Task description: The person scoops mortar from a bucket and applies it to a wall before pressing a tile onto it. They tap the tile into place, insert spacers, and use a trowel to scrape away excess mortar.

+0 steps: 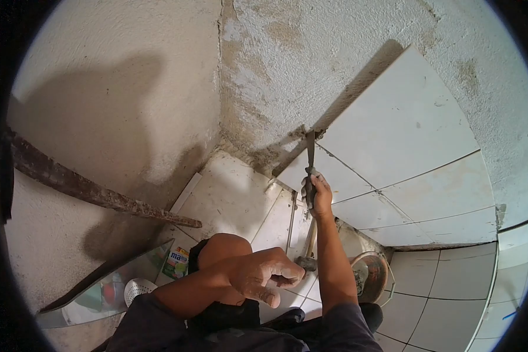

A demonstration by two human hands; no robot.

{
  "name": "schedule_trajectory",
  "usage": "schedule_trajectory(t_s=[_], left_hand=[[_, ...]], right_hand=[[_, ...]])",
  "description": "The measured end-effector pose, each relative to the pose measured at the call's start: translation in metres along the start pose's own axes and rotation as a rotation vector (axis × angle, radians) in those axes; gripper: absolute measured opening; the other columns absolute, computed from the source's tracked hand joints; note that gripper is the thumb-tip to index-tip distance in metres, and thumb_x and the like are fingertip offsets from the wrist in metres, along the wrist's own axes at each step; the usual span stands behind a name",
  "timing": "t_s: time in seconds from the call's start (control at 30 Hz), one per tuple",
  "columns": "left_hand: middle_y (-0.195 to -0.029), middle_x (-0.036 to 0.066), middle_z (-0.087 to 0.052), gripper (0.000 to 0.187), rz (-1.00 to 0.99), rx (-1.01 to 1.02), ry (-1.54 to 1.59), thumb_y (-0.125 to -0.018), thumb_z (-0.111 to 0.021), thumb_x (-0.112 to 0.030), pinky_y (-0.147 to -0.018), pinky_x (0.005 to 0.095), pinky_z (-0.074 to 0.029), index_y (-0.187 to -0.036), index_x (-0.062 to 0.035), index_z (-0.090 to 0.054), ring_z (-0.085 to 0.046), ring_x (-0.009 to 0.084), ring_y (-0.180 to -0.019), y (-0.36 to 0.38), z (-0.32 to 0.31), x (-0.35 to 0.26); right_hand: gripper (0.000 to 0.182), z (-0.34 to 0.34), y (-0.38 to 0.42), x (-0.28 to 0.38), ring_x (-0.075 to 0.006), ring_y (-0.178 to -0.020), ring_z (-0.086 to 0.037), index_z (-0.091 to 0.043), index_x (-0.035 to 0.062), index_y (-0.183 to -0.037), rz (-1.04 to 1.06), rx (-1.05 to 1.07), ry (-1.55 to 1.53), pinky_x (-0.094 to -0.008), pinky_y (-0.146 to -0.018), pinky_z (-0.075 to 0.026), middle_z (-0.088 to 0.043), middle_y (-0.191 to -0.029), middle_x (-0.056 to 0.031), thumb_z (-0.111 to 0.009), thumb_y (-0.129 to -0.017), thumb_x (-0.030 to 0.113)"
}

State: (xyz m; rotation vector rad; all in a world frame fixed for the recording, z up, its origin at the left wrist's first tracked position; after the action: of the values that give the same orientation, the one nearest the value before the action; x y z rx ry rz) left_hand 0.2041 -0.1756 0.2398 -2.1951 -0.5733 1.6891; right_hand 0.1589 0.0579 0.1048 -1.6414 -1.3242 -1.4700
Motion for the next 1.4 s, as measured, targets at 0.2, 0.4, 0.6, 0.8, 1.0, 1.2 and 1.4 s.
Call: schedule_trajectory(t_s=[0.2, 0.4, 0.6, 0.8, 1.0, 1.2, 1.4], left_hand=[[-0.056, 0.001, -0.031, 0.064, 0.010, -0.009, -0.001, -0.076, -0.055, -0.067, -0.045, 0.0271, -0.023, -0.062, -0.0061, -0.038, -0.029, 0.0125, -0.048, 0.002, 0.001, 0.001], [-0.056, 0.000, -0.032, 0.065, -0.019, -0.021, -0.034, -0.075, -0.054, -0.068, -0.045, 0.0268, -0.023, -0.063, -0.0058, -0.039, -0.030, 0.0121, -0.047, 0.003, -0.002, 0.001], [-0.056, 0.000, -0.032, 0.065, -0.012, -0.021, -0.023, -0.076, -0.054, -0.068, -0.045, 0.0265, -0.023, -0.063, -0.0057, -0.040, -0.030, 0.0114, -0.046, 0.002, -0.002, 0.001], [-0.058, 0.001, -0.033, 0.065, 0.000, 0.014, -0.040, -0.076, -0.054, -0.067, -0.046, 0.0267, -0.024, -0.065, -0.0043, -0.041, -0.030, 0.0122, -0.049, 0.004, 0.002, 0.000], [-0.056, -0.001, -0.029, 0.067, -0.006, -0.068, -0.039, -0.076, -0.052, -0.069, -0.047, 0.0272, -0.023, -0.059, -0.0066, -0.035, -0.029, 0.0100, -0.051, 0.010, 0.002, -0.001], [-0.058, -0.001, -0.029, 0.065, -0.010, 0.019, -0.014, -0.075, -0.053, -0.069, -0.048, 0.0255, -0.022, -0.067, -0.0050, -0.041, -0.027, 0.0115, -0.050, 0.008, 0.001, -0.005], [-0.057, -0.002, -0.029, 0.066, 0.020, -0.002, -0.007, -0.074, -0.053, -0.071, -0.047, 0.0253, -0.021, -0.066, -0.0059, -0.040, -0.025, 0.0107, -0.049, 0.003, -0.001, -0.008]], right_hand=[[0.020, -0.053, 0.046, -0.007, -0.0154, -0.052, -0.050, -0.045, 0.0074, -0.091, -0.085, -0.215, -0.253, -0.0265, -0.040, -0.041, -0.052, -0.073, -0.0068, -0.042, -0.092, 0.028], [0.022, -0.071, 0.026, -0.013, -0.0144, -0.052, -0.048, -0.046, 0.0074, -0.096, -0.095, -0.137, -0.194, -0.0255, -0.040, -0.040, -0.051, -0.073, -0.0055, -0.039, -0.093, 0.028], [0.018, -0.084, -0.002, -0.015, -0.0154, -0.056, -0.048, -0.047, 0.0089, -0.094, -0.032, -0.317, -0.338, -0.0270, -0.042, -0.039, -0.050, -0.072, -0.0050, -0.039, -0.093, 0.026], [0.017, -0.107, -0.007, -0.019, -0.0180, -0.051, -0.048, -0.048, 0.0083, -0.090, 0.046, -0.434, -0.529, -0.0309, -0.040, -0.040, -0.052, -0.073, -0.0053, -0.042, -0.093, 0.024], [0.023, -0.107, 0.041, -0.032, -0.0169, -0.057, -0.049, -0.049, 0.0090, -0.093, -0.060, -0.353, -0.456, -0.0296, -0.045, -0.040, -0.052, -0.073, -0.0049, -0.041, -0.093, 0.030], [0.023, -0.099, 0.023, -0.023, -0.0166, -0.056, -0.050, -0.049, 0.0074, -0.096, -0.043, -0.284, -0.303, -0.0276, -0.042, -0.041, -0.053, -0.072, -0.0060, -0.041, -0.093, 0.029], [0.021, -0.090, -0.011, -0.022, -0.0176, -0.056, -0.051, -0.049, 0.0076, -0.093, 0.027, -0.357, -0.383, -0.0283, -0.042, -0.041, -0.052, -0.070, -0.0065, -0.040, -0.093, 0.026]])
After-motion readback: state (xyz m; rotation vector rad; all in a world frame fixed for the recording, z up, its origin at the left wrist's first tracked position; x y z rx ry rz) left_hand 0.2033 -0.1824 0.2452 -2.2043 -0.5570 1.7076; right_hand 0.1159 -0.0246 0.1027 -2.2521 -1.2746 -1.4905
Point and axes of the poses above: each hand's wrist, its own y-axis away from the middle knuckle, its own z-axis out of the back of the hand, x = y × z, the point moved 1 cm from there along -y, towards the middle knuckle
